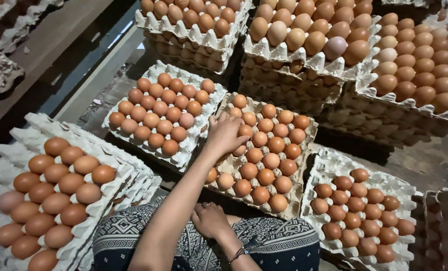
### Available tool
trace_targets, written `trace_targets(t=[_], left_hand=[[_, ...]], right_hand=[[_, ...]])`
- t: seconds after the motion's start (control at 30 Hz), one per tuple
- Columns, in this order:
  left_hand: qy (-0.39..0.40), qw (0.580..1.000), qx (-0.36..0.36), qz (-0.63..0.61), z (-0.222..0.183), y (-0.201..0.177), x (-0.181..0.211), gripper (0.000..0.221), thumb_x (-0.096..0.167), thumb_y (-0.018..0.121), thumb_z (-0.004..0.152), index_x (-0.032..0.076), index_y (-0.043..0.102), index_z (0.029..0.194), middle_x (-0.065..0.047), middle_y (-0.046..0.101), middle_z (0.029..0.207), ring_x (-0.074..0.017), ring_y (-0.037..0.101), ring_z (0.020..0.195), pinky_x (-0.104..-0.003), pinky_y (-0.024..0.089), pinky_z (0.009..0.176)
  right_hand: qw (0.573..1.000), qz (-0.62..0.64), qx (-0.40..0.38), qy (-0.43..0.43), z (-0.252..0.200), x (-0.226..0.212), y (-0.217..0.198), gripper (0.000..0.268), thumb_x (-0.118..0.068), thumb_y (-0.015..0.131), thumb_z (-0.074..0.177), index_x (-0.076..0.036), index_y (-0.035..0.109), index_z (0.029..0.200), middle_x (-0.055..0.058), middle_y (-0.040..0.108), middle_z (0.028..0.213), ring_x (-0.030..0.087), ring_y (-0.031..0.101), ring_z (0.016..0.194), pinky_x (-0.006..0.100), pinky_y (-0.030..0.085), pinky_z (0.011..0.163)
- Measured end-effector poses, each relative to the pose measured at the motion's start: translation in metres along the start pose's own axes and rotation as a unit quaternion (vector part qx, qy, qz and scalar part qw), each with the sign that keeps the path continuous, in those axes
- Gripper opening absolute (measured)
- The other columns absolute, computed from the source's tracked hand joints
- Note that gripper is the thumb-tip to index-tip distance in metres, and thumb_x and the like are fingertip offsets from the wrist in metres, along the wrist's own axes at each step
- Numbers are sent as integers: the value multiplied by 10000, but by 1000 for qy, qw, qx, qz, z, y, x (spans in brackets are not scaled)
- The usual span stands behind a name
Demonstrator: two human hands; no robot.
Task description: Sorting and transferring eggs between cardboard trays
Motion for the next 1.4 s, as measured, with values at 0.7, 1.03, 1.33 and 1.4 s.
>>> trace_targets(t=[0.7, 1.03, 1.33, 1.4], left_hand=[[-165, 630, 25, -758, -149, -44, -25, 202, -14, 657, 792, 19, 609, 985, -82, 641, 897, -136, 617, 748, -227, 522, 696], [-179, 712, 224, -640, -231, -73, -34, 371, 180, 398, 1025, 62, 429, 676, -79, 540, 673, -165, 521, 667, -295, 471, 671], [-246, 618, 346, -662, -262, -105, -73, 204, 104, 324, 1025, 68, 450, 1181, -58, 564, 760, -72, 421, 534, -214, 357, 476], [-249, 634, 357, -640, -268, -90, -94, 248, 27, 375, 966, 55, 444, 1202, -79, 559, 876, -123, 502, 639, -254, 438, 594]], right_hand=[[977, 187, 79, -62, -17, -25, -26, 261, -168, 547, 889, -48, 657, 1093, 100, 706, 1032, 253, 640, 899, 357, 510, 823], [483, 872, 75, -4, -20, -65, -9, 393, -379, 390, 1025, -97, 552, 1246, 89, 595, 1036, 147, 533, 766, 295, 421, 616], [517, 854, 38, 33, -12, -103, -21, 350, -297, 450, 979, -31, 584, 1162, 131, 602, 1043, 151, 577, 772, 233, 500, 575], [527, 848, 56, 12, -3, -99, -40, 343, -276, 453, 982, -17, 554, 1183, 166, 597, 1037, 190, 581, 794, 265, 513, 624]])
Point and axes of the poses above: each hand's wrist, its own z-axis towards the middle knuckle, its own y-axis out of the palm, x = y × z, the point moved 7 cm from there along z, towards the middle knuckle
